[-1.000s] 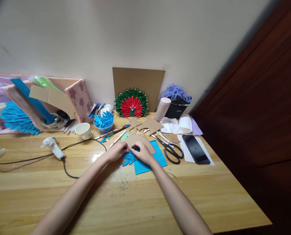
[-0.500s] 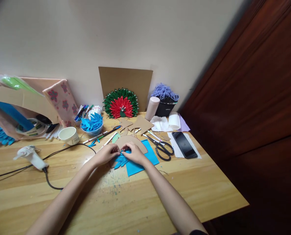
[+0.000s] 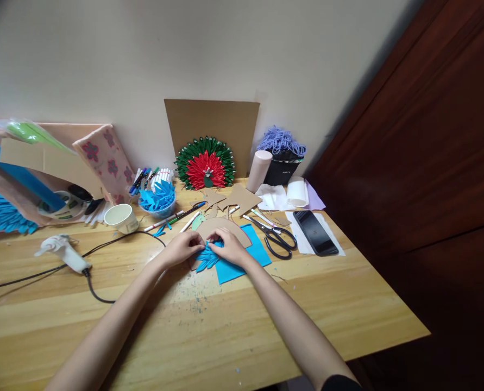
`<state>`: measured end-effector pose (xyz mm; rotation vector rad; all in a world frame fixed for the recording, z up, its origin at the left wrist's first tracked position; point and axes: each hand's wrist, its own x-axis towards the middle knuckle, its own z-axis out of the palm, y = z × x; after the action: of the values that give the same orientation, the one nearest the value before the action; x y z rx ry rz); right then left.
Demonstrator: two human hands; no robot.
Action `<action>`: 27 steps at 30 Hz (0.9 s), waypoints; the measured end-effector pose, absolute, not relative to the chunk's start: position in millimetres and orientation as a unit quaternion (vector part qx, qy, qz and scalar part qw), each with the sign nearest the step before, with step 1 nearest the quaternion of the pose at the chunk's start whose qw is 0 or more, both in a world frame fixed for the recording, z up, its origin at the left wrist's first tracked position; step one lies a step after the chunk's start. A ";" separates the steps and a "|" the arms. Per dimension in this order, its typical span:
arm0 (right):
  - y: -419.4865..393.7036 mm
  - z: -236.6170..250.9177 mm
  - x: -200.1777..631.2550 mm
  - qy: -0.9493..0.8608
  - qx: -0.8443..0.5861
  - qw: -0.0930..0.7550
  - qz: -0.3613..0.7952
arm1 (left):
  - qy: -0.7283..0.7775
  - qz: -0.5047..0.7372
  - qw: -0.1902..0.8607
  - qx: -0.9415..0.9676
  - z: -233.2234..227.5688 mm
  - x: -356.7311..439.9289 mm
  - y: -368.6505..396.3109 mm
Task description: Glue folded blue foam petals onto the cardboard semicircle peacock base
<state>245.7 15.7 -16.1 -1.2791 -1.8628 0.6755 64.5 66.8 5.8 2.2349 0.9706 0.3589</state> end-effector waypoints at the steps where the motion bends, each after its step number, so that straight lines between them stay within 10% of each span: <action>1: 14.9 -13.8 245.6 -0.737 -0.499 0.380 0.251 | 0.373 0.138 0.335 0.854 5.1 64.3 66.6; 27: 0.9 4.9 246.4 -0.852 -0.449 0.253 0.095 | 0.395 0.153 0.329 0.844 3.6 63.9 62.9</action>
<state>246.4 0.9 4.9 -1.2222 -2.3154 0.2579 63.9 62.9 3.6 2.2092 1.0336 0.4014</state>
